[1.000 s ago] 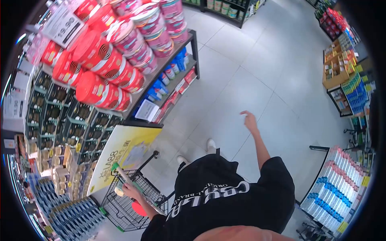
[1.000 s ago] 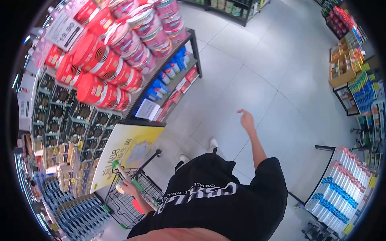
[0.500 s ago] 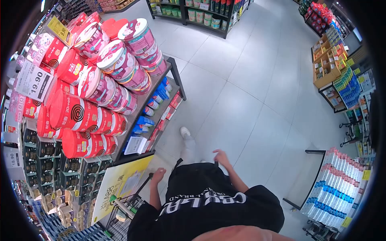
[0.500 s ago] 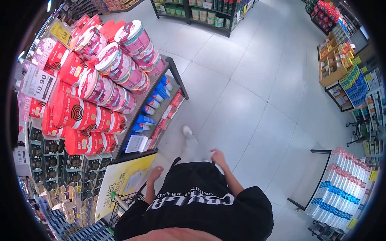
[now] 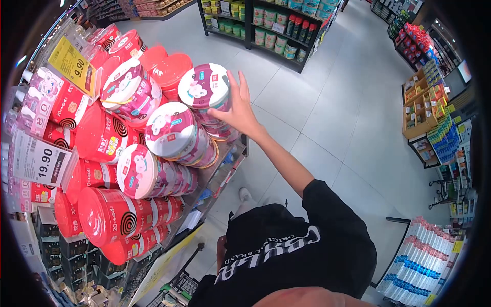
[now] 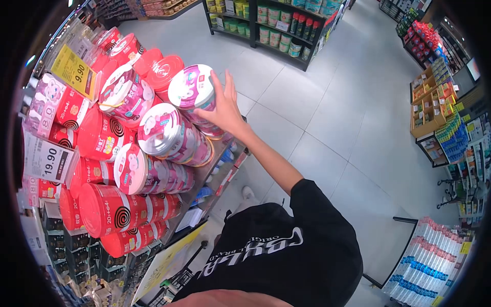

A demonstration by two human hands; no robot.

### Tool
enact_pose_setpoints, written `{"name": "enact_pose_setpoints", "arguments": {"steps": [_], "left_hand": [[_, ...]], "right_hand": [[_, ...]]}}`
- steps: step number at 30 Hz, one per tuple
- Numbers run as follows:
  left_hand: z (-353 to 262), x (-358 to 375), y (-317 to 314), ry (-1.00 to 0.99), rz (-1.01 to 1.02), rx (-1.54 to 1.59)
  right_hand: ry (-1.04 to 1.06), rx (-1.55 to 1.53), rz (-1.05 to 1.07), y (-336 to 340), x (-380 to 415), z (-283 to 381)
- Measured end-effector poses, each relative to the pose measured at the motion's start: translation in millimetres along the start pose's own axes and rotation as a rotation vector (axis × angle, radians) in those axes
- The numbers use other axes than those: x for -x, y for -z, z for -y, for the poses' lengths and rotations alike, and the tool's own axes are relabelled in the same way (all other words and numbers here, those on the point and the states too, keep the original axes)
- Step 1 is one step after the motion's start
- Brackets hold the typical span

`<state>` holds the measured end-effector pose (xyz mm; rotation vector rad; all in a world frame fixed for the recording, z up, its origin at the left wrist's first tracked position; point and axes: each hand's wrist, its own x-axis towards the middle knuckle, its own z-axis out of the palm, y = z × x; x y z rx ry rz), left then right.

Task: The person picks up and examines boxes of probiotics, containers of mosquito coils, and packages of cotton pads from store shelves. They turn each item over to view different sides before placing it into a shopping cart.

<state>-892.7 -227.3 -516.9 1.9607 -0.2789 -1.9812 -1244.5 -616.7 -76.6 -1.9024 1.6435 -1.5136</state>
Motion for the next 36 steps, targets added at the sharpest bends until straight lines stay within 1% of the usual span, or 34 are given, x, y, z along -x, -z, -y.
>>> {"name": "enact_pose_setpoints", "arguments": {"steps": [2, 3, 5, 6, 7, 8, 9, 12, 14, 16, 18, 20, 21, 22, 23, 24, 26, 27, 28, 29, 30, 32, 33, 36], "left_hand": [[-26.4, -11.2, -13.4, -0.148, -0.008, 0.035], [-37.4, -0.1, -18.7, -0.320, -0.028, -0.060], [-49.8, 10.2, -28.9, -0.665, -0.095, -0.245], [-55.7, 9.5, -37.0, -0.687, -0.106, -0.304], [-61.2, 11.4, -39.2, -0.704, -0.121, -0.370], [-67.8, 13.7, -40.5, -0.725, -0.136, -0.437], [-77.8, 14.0, -42.6, -0.791, -0.139, -0.554], [-130.5, 20.6, -80.4, -0.753, -0.280, -0.399], [-193.7, 56.8, -118.5, -0.737, -0.290, -0.389], [-252.6, 101.6, -158.8, -0.863, -0.245, -0.365], [-306.8, 159.7, -205.0, -1.071, -0.174, -0.239], [-346.4, 204.5, -238.7, -1.287, -0.146, -0.166], [-363.7, 237.5, -258.8, -1.404, -0.159, -0.121], [-377.6, 260.7, -276.2, -1.518, -0.180, -0.073], [-387.9, 262.7, -286.7, -1.607, -0.102, 0.004], [-396.4, 263.9, -295.4, -1.694, -0.031, 0.085], [-405.0, 280.1, -316.7, -1.470, -0.139, -0.159], [-395.9, 286.9, -330.9, -1.444, 0.067, -0.039], [-384.9, 295.4, -342.7, -1.418, 0.161, 0.018], [-374.0, 303.7, -354.5, -1.387, 0.252, 0.076], [-361.5, 310.9, -359.9, -1.362, 0.233, 0.068], [-336.8, 289.3, -361.2, -1.313, 0.121, -0.032], [-328.0, 278.6, -358.6, -1.384, -0.016, -0.225], [-321.4, 288.1, -361.0, -1.491, -0.262, -0.611]], "right_hand": [[-0.018, -0.076, 0.147, -6.5, -24.1, -3.0], [0.024, -0.148, 0.135, -9.0, -25.0, -6.6], [0.080, -0.139, 0.120, -13.3, -24.8, -18.0], [0.109, -0.137, 0.112, -12.9, -26.2, -22.7], [0.089, -0.211, 0.092, -13.7, -26.7, -25.8], [0.089, -0.220, 0.100, -13.0, -27.9, -27.8], [0.091, -0.229, 0.106, -11.2, -29.8, -30.7], [0.106, -0.269, 0.128, 0.5, -39.1, -34.4], [0.126, -0.269, 0.150, 17.1, -47.3, -35.9], [0.144, -0.246, 0.184, 42.2, -51.3, -28.0], [0.139, -0.290, 0.186, 69.4, -50.6, -24.4], [0.120, -0.351, 0.183, 98.1, -42.4, -28.1], [0.150, -0.396, 0.168, 107.7, -37.3, -37.7], [0.074, -0.551, 0.201, 113.9, -29.4, -53.1], [-0.007, -0.709, 0.245, 117.1, -19.6, -69.4], [-0.082, -0.935, 0.263, 120.3, -8.9, -79.3], [-0.291, -1.368, 0.335, 113.9, 27.1, -98.9], [-0.410, -1.568, 0.386, 103.3, 48.4, -113.5], [-0.535, -1.761, 0.432, 94.7, 66.3, -121.0], [-0.611, -1.776, 0.447, 91.9, 82.3, -120.1], [-0.681, -1.787, 0.459, 89.1, 97.1, -118.1], [-0.778, -1.833, 0.474, 84.9, 121.4, -111.0], [-0.810, -1.863, 0.473, 81.5, 130.4, -105.1], [-0.863, -1.945, 0.482, 71.7, 146.8, -89.3]]}}
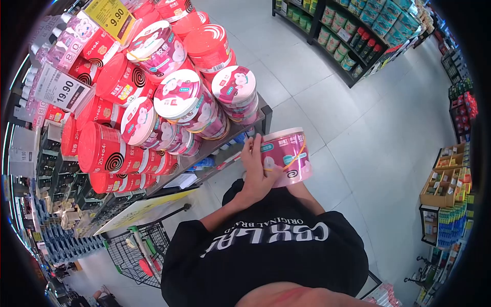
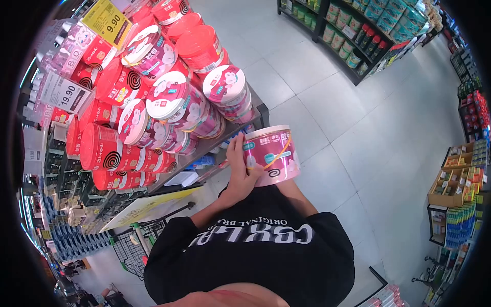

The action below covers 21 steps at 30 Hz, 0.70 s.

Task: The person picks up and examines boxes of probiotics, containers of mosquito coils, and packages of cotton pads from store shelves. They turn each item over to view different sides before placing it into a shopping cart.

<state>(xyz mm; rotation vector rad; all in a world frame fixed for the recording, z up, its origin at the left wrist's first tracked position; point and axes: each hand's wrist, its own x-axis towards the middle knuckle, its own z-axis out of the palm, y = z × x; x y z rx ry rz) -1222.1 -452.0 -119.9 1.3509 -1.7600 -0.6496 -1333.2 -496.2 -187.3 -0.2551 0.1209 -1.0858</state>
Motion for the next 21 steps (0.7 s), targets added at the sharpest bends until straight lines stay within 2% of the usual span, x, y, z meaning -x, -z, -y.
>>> {"name": "enact_pose_setpoints", "arguments": {"steps": [5, 8, 9, 10, 11, 12, 13, 14, 15, 16, 17, 18, 20, 21], "left_hand": [[-2.2, -6.6, 8.8, -0.095, 0.100, 0.159], [9.0, -8.8, -1.5, 0.271, 0.113, 1.008], [21.4, -1.1, -6.4, 0.337, 0.133, 1.070], [33.9, 6.5, -11.4, 0.405, 0.148, 1.132], [67.1, 17.9, -21.0, 0.461, 0.185, 1.284], [77.7, 17.8, -24.3, 0.517, 0.224, 1.434], [84.0, 25.7, -28.5, 0.493, 0.192, 1.402], [75.0, 26.3, -25.4, 0.470, 0.161, 1.368], [66.0, 27.0, -22.4, 0.448, 0.129, 1.333], [68.8, 36.9, -22.0, 0.530, 0.041, 1.380], [71.5, 46.7, -21.5, 0.608, -0.053, 1.425], [65.7, 54.4, -11.7, 0.641, -0.017, 1.487], [56.8, 66.6, 2.7, 0.693, 0.050, 1.613], [71.5, 80.1, -4.0, 0.725, 0.022, 1.538]], "right_hand": [[0.024, 0.015, 0.060, -4.5, 7.5, 23.5], [0.151, 0.165, 0.101, -7.0, 17.0, 63.2], [0.190, 0.272, 0.089, -9.8, 19.9, 75.0], [0.157, 0.629, -0.119, -19.1, 25.0, 84.9], [0.307, 0.974, -0.064, -61.8, 35.0, 84.3], [0.359, 1.428, 0.005, -96.3, 41.7, 78.2], [0.408, 1.877, 0.077, -119.3, 46.3, 67.0], [0.500, 2.013, 0.263, -129.2, 47.5, 53.2], [0.520, 2.031, 0.384, -126.0, 52.2, 40.3], [0.554, 2.065, 0.438, -121.9, 58.1, 32.4], [0.462, 1.925, 0.481, -119.2, 59.0, 40.5], [0.365, 1.778, 0.520, -116.6, 62.6, 49.2], [0.322, 1.497, 0.126, -90.7, 66.0, 48.2], [0.291, 1.345, -0.054, -70.4, 66.8, 44.0]]}}
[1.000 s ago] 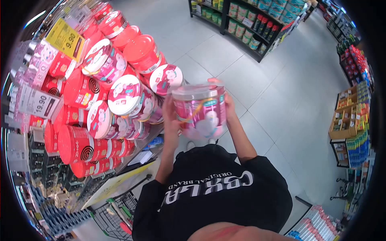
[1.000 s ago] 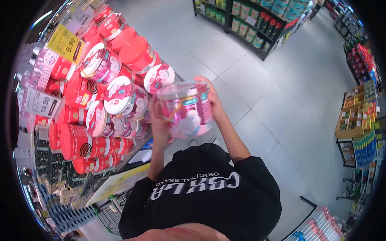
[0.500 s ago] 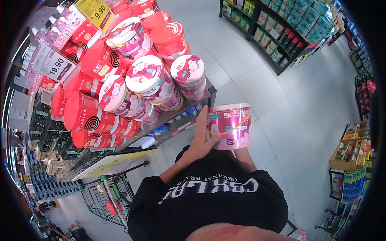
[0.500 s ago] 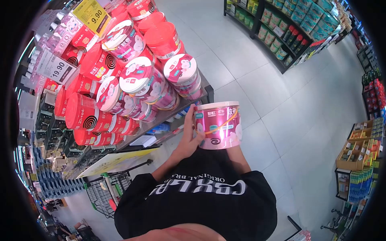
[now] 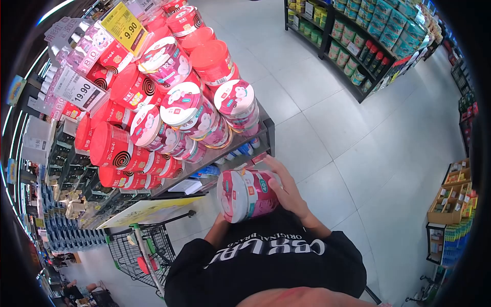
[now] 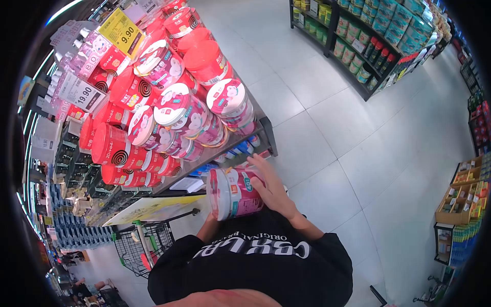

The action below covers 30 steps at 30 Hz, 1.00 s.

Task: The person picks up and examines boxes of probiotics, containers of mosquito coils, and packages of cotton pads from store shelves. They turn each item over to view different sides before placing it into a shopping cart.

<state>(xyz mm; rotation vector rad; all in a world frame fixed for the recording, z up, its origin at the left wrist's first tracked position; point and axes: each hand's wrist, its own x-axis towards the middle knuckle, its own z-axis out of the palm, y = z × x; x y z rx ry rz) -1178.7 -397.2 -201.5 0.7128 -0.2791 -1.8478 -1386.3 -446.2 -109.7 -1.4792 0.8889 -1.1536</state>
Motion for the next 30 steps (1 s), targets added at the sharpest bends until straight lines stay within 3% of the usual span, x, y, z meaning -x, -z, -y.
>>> {"name": "enact_pose_setpoints", "arguments": {"steps": [3, 6, 9, 14, 19, 21, 22, 25, 27, 30], "left_hand": [[22.6, 18.0, 22.8, 0.007, -0.139, -0.104], [36.9, 38.0, 27.7, -0.007, -0.244, -0.164], [47.4, 56.7, 32.8, -0.046, -0.319, -0.214], [49.8, 99.7, 57.4, -0.142, -0.405, -0.233], [35.3, 170.9, 107.4, -0.254, -0.500, -0.257], [35.8, 237.0, 144.4, -0.382, -0.584, -0.196], [36.5, 255.8, 158.9, -0.549, -0.623, -0.142], [24.0, 338.9, 170.0, -0.557, -0.643, 0.207], [24.2, 391.7, 178.7, -0.738, -0.584, 0.242], [18.8, 459.0, 180.6, -0.871, -0.656, 0.068]], "right_hand": [[-0.390, -0.266, 0.244, -1.1, 9.8, -87.8], [-0.745, -0.678, 0.241, -11.3, 22.8, -122.3], [-0.966, -0.782, 0.279, -27.7, 36.1, -132.1], [-1.033, -0.768, 0.452, -68.7, 51.3, -145.2], [-1.024, -0.640, 0.632, -153.3, 69.0, -143.6], [-1.080, -0.589, 0.866, -231.6, 85.9, -107.1], [-0.994, -0.488, 0.904, -266.8, 81.4, -99.9], [-0.983, -0.274, 1.056, -345.3, 126.6, -86.8], [-1.117, -0.238, 1.172, -409.4, 132.9, -87.8], [-0.980, -0.178, 1.314, -488.2, 161.3, -86.4]]}}
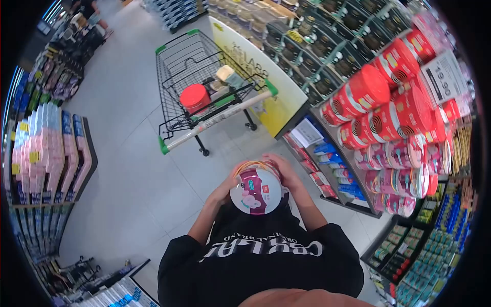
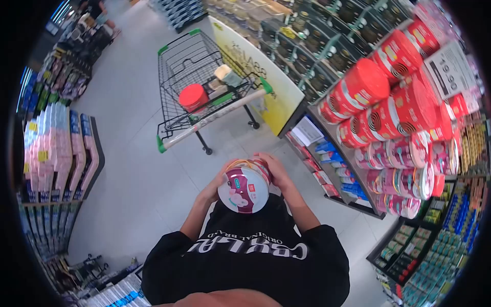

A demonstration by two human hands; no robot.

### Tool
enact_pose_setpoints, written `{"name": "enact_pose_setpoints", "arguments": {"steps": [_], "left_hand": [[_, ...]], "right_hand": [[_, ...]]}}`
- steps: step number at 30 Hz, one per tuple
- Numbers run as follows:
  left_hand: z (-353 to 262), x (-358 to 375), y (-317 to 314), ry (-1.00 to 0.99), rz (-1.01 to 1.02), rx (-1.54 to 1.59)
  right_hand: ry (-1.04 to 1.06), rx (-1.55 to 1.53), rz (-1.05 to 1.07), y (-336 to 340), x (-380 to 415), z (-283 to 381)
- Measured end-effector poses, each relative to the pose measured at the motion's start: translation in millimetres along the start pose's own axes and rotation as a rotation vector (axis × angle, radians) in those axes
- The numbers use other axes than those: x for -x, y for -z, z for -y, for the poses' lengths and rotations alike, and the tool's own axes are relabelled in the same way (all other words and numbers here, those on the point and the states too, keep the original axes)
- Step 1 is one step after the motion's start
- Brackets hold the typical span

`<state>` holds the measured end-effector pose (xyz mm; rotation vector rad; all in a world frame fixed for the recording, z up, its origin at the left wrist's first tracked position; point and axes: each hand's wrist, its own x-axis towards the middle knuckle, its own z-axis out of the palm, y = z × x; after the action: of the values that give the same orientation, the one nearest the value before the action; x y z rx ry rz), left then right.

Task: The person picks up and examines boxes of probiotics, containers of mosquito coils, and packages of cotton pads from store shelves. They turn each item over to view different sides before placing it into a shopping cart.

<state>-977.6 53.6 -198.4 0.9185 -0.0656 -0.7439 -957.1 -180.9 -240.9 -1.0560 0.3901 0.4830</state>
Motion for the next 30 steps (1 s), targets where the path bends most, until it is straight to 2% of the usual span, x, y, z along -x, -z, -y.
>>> {"name": "enact_pose_setpoints", "arguments": {"steps": [2, 3, 7, 8, 11, 14, 15, 17, 19, 21, 22, 24, 25, 26, 27, 29, 30], "left_hand": [[-23.2, 12.1, 15.6, -0.092, -0.066, -0.084], [-28.1, 14.6, 27.3, -0.128, -0.127, 0.001], [-48.1, 8.5, 58.0, -0.267, -0.402, 0.352], [-56.2, 4.4, 66.8, -0.287, -0.473, 0.410], [-95.8, -17.9, 96.2, -0.429, -0.598, 0.458], [-151.2, -53.9, 125.0, -0.499, -0.680, 0.281], [-169.6, -68.9, 134.5, -0.491, -0.737, 0.213], [-192.4, -102.5, 174.9, -0.402, -0.702, 0.134], [-205.5, -137.0, 217.9, -0.308, -0.723, 0.061], [-207.9, -168.4, 259.0, -0.211, -0.804, -0.001], [-206.9, -182.9, 282.4, -0.182, -0.810, -0.008], [-218.3, -205.9, 267.7, -0.134, -0.946, -0.179], [-219.5, -213.0, 259.5, -0.108, -1.013, -0.261], [-204.5, -213.3, 303.5, -0.011, -0.909, -0.200], [-199.1, -211.3, 308.4, -0.072, -0.778, -0.032], [-184.3, -206.5, 328.1, -0.016, -0.959, -0.143], [-188.6, -208.3, 316.7, -0.013, -1.004, -0.198]], "right_hand": [[-0.028, 0.186, 0.101, -34.0, -37.5, 13.2], [-0.038, 0.282, 0.153, -50.4, -53.5, 21.1], [-0.025, 0.324, 0.291, -96.7, -102.4, 69.5], [-0.033, 0.397, 0.259, -111.9, -106.6, 94.7], [0.528, 0.881, 0.175, -109.5, -159.4, 124.2], [0.937, 1.493, -0.185, -84.0, -221.2, 116.9], [0.781, 1.625, -0.161, -81.2, -235.7, 113.7], [0.447, 1.859, -0.113, -73.0, -250.6, 101.6], [0.757, 1.680, -0.138, -65.8, -253.2, 92.7], [0.854, 1.652, -0.120, -55.1, -262.6, 79.7], [0.798, 1.647, -0.105, -55.4, -264.5, 82.5], [0.669, 1.637, -0.060, -60.0, -259.6, 87.5], [0.709, 1.611, -0.046, -59.9, -259.0, 86.0], [0.753, 1.588, -0.034, -59.1, -260.7, 86.8], [0.802, 1.567, -0.022, -57.8, -263.4, 88.6], [0.815, 1.558, -0.003, -58.8, -266.4, 89.8], [0.822, 1.555, 0.005, -59.9, -268.9, 91.1]]}}
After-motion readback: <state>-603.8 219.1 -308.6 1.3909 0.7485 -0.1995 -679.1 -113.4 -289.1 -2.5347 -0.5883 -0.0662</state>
